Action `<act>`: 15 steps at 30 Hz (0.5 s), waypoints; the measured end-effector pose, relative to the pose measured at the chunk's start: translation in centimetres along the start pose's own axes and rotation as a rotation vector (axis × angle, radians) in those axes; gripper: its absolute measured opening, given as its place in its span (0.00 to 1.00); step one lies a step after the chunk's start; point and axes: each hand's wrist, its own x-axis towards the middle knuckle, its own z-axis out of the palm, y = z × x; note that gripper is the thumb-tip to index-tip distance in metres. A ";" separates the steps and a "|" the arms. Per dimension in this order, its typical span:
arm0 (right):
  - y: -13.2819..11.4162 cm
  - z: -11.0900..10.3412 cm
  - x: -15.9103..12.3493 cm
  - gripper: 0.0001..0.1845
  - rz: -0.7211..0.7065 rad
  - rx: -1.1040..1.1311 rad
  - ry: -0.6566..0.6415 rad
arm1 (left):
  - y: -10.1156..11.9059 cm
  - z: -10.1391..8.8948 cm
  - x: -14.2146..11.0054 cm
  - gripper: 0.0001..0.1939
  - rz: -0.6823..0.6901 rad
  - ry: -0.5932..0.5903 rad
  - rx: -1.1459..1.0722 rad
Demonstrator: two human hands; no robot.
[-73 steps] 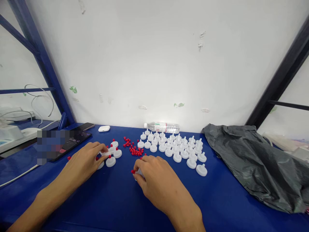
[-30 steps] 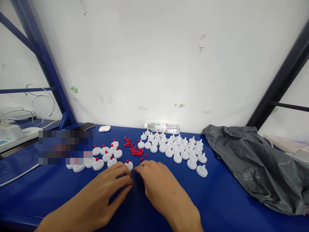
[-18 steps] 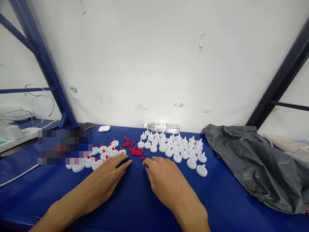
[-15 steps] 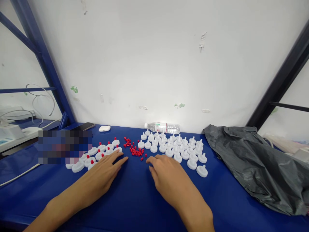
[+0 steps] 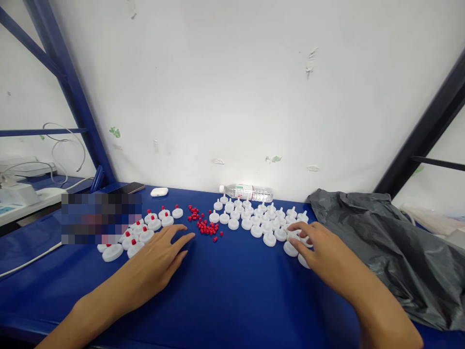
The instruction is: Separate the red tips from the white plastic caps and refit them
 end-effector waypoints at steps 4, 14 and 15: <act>2.1 0.2 -0.3 0.20 0.117 0.049 -0.119 | 2.5 -0.1 0.0 0.22 0.030 -0.094 -0.025; 0.3 0.2 -1.1 0.17 0.201 0.152 -0.299 | 3.6 0.2 2.6 0.23 0.028 -0.152 0.042; 0.1 0.2 -1.2 0.16 0.201 0.151 -0.303 | 3.7 0.2 3.1 0.22 0.044 -0.157 0.057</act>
